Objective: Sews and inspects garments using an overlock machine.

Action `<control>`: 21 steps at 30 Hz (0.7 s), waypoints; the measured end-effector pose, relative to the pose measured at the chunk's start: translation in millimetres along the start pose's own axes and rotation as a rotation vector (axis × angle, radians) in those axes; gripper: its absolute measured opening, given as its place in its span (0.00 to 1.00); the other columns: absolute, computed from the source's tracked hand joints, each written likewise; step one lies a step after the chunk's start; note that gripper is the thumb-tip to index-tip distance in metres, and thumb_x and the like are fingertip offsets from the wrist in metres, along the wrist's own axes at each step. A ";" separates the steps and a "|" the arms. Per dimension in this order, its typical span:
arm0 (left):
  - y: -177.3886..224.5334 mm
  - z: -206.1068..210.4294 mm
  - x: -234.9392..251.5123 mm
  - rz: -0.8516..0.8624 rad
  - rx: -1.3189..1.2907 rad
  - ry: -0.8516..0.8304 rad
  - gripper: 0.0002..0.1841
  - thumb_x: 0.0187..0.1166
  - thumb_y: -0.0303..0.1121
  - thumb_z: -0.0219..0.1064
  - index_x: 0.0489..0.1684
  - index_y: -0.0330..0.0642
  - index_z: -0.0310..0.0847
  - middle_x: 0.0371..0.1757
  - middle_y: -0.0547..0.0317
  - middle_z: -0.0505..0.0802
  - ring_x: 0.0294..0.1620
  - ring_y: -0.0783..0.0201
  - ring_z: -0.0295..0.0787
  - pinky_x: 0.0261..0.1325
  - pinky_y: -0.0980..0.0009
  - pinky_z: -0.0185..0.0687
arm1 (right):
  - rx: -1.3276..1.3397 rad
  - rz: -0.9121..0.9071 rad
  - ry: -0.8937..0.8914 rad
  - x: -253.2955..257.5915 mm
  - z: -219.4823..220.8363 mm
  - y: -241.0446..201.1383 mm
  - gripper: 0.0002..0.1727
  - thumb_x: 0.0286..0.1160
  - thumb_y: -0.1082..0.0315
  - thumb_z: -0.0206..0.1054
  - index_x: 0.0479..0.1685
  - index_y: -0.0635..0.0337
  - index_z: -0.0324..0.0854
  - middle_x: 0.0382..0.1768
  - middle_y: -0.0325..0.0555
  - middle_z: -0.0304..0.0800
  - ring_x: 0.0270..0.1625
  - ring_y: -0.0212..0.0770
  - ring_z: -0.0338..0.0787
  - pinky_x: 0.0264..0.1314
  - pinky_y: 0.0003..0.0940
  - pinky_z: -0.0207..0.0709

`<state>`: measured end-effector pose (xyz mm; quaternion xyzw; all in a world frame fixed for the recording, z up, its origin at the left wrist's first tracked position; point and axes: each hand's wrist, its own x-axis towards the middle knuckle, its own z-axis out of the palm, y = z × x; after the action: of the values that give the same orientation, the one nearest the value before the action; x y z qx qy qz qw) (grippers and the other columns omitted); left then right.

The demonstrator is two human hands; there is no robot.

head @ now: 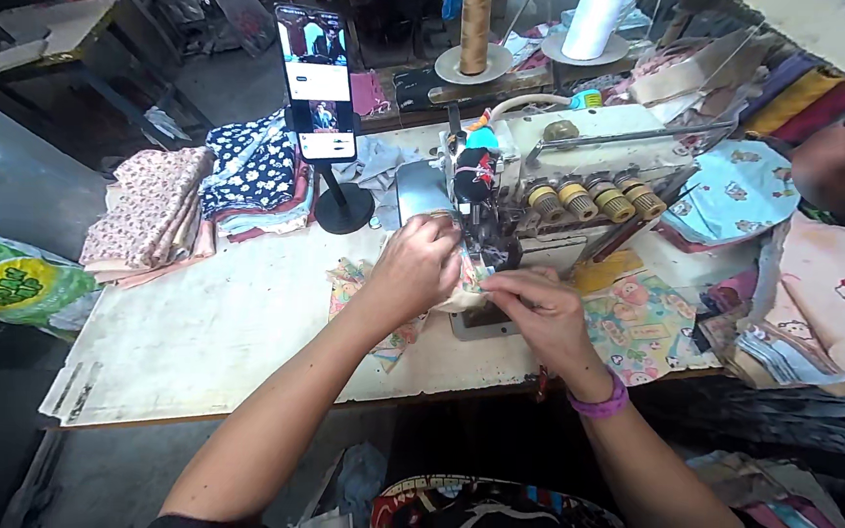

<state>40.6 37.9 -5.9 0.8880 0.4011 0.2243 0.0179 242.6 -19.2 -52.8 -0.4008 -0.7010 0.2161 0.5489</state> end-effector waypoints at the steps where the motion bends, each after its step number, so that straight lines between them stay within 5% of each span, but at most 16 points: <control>1: -1.3 -0.3 2.7 -0.025 -0.004 -0.013 0.17 0.80 0.34 0.60 0.55 0.34 0.91 0.63 0.40 0.90 0.69 0.41 0.84 0.69 0.48 0.80 | -0.001 0.017 -0.007 2.3 0.6 1.4 0.08 0.74 0.68 0.70 0.40 0.58 0.96 0.43 0.38 0.98 0.50 0.26 0.92 0.69 0.37 0.74; 5: -28.7 -30.4 21.2 -0.102 -0.190 0.010 0.15 0.86 0.29 0.58 0.48 0.27 0.91 0.50 0.38 0.94 0.58 0.43 0.91 0.65 0.48 0.80 | 0.003 0.079 -0.096 13.7 -1.4 3.9 0.08 0.76 0.67 0.70 0.42 0.58 0.94 0.48 0.39 0.96 0.57 0.28 0.90 0.68 0.36 0.78; 7: -50.9 -59.5 19.9 -0.109 -0.230 0.062 0.12 0.85 0.27 0.62 0.54 0.31 0.91 0.55 0.43 0.94 0.63 0.49 0.90 0.71 0.54 0.79 | 0.011 0.089 -0.104 13.7 -1.4 4.9 0.09 0.76 0.66 0.69 0.42 0.59 0.94 0.49 0.40 0.96 0.58 0.29 0.90 0.68 0.35 0.79; 11: -68.9 -82.4 11.9 0.130 -0.215 0.018 0.11 0.77 0.19 0.65 0.44 0.36 0.95 0.49 0.50 0.96 0.62 0.51 0.88 0.70 0.56 0.78 | 0.041 0.075 -0.089 14.3 0.4 6.3 0.10 0.77 0.66 0.69 0.43 0.59 0.95 0.49 0.40 0.96 0.57 0.27 0.90 0.68 0.30 0.79; 13: -73.4 -75.4 18.4 0.241 -0.173 -0.090 0.15 0.74 0.17 0.63 0.47 0.40 0.95 0.52 0.51 0.96 0.63 0.47 0.87 0.66 0.49 0.77 | 0.052 0.068 -0.077 14.3 2.1 7.0 0.10 0.77 0.66 0.68 0.42 0.58 0.95 0.50 0.39 0.96 0.57 0.28 0.90 0.70 0.39 0.73; 18: -88.1 -65.8 41.2 0.332 -0.101 -0.349 0.09 0.76 0.28 0.69 0.45 0.43 0.96 0.56 0.48 0.94 0.65 0.44 0.85 0.65 0.41 0.72 | 0.073 0.084 -0.072 13.7 1.3 5.8 0.09 0.76 0.66 0.69 0.42 0.58 0.95 0.50 0.38 0.96 0.58 0.25 0.90 0.70 0.34 0.74; 21: -86.4 -69.7 40.0 0.341 -0.156 -0.306 0.07 0.74 0.32 0.71 0.38 0.43 0.97 0.54 0.52 0.95 0.65 0.49 0.86 0.67 0.44 0.73 | 0.082 0.083 -0.061 12.6 1.4 8.1 0.10 0.76 0.65 0.69 0.42 0.57 0.95 0.50 0.37 0.97 0.58 0.25 0.90 0.70 0.39 0.72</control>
<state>-25.9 115.0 53.8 0.9624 0.2193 0.1174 0.1088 243.0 -4.2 -51.8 -0.3999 -0.6906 0.2792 0.5340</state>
